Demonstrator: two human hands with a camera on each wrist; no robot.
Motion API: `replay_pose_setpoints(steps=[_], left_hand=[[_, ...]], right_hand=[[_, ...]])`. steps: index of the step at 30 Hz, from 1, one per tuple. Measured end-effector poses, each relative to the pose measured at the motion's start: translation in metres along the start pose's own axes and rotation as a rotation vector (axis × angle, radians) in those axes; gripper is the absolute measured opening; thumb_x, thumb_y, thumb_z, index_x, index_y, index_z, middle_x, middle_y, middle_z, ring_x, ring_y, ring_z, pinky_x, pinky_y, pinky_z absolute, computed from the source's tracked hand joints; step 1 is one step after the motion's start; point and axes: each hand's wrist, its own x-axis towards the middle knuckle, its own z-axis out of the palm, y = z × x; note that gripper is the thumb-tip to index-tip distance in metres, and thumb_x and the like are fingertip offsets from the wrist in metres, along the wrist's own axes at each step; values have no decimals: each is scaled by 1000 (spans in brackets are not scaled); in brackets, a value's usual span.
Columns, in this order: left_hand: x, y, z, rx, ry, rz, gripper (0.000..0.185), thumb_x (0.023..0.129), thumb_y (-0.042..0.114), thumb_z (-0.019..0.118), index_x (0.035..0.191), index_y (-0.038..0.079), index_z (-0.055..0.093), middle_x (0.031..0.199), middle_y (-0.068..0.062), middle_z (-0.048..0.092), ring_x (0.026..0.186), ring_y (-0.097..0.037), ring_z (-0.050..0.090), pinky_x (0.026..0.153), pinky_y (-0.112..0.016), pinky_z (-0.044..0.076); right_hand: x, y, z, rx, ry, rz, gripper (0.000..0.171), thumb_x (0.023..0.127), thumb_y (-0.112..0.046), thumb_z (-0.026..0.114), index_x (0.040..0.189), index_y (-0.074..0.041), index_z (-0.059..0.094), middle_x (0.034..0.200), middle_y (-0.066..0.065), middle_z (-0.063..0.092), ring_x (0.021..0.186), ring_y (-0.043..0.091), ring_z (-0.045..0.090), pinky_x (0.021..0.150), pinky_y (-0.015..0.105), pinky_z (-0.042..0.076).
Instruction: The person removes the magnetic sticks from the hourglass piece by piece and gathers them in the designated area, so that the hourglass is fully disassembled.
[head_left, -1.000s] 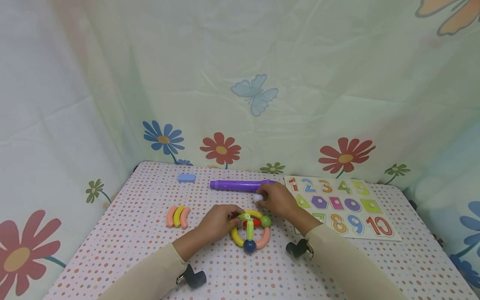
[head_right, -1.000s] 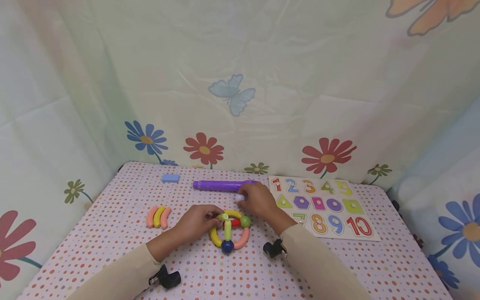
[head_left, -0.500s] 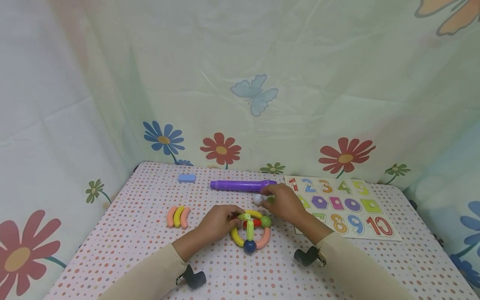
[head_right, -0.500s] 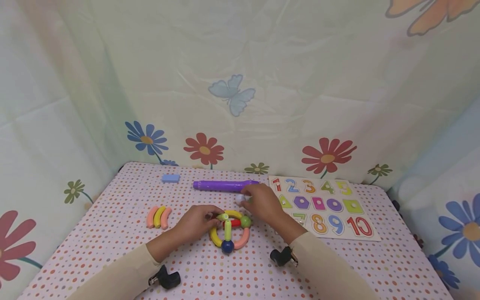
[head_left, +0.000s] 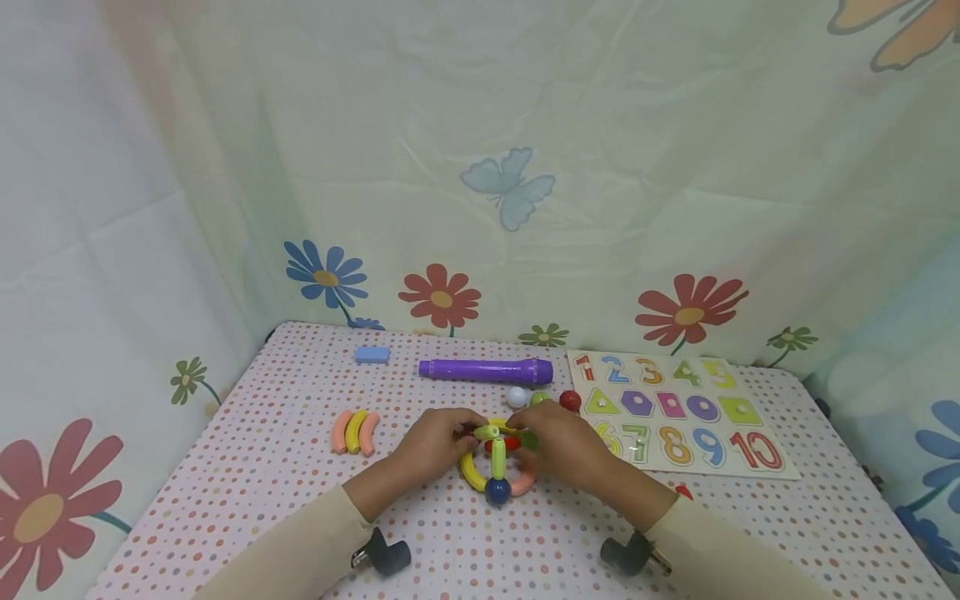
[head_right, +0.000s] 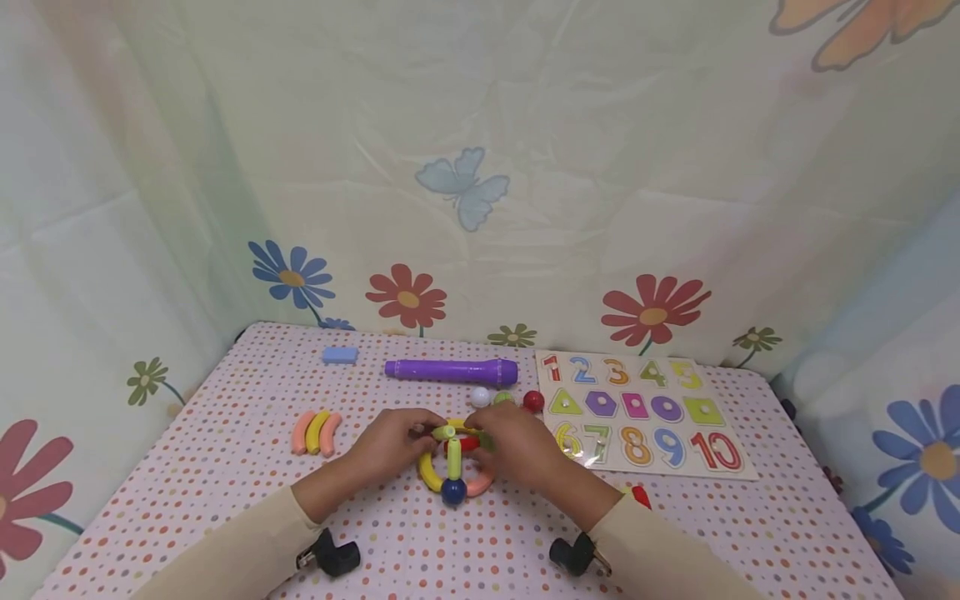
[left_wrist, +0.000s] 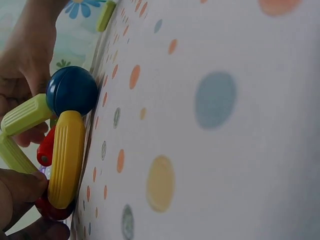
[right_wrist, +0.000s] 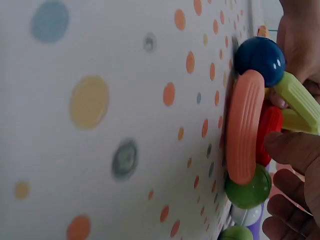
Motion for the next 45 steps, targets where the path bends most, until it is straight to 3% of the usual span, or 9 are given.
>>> replay_pose_setpoints(steps=[8, 15, 22, 30, 39, 45], left_hand=[[0, -1, 1, -6, 7, 9, 22, 95, 8, 73, 115, 17, 75, 106, 7, 72, 96, -7, 65, 79, -25, 54], [0, -1, 1, -5, 5, -1, 21, 96, 8, 72, 115, 17, 75, 107, 6, 72, 95, -7, 65, 77, -23, 54], [0, -1, 1, -13, 6, -11, 20, 96, 9, 73, 114, 18, 75, 106, 7, 72, 94, -6, 64, 76, -23, 54], [0, 0, 1, 12, 19, -2, 21, 96, 10, 73, 115, 18, 75, 107, 7, 72, 97, -7, 66, 79, -25, 55], [0, 1, 1, 14, 14, -7, 21, 96, 10, 73, 115, 17, 75, 106, 7, 72, 95, -6, 64, 77, -24, 54], [1, 1, 2, 17, 11, -20, 21, 96, 10, 73, 116, 17, 75, 104, 8, 71, 92, -5, 63, 74, -23, 53]], right_hand=[[7, -2, 11, -109, 2, -117, 33, 81, -21, 89, 111, -19, 75, 99, -11, 69, 88, 8, 55, 73, 26, 52], [5, 0, 10, -129, 9, -157, 27, 84, -20, 86, 109, -16, 78, 102, -7, 68, 95, 10, 57, 76, 27, 55], [2, 2, 6, -72, -25, -63, 26, 87, -22, 83, 110, -16, 72, 99, -9, 64, 87, 6, 54, 73, 26, 53], [1, 7, 0, 129, -56, 93, 24, 86, -11, 83, 102, -20, 68, 95, -12, 65, 90, 7, 61, 83, 31, 56], [0, 13, 2, 181, -17, 81, 25, 84, -8, 83, 99, -19, 67, 95, -10, 67, 93, 9, 63, 81, 31, 56], [0, 11, 0, 195, -24, 121, 24, 85, -9, 82, 102, -17, 67, 96, -7, 66, 93, 11, 63, 81, 32, 56]])
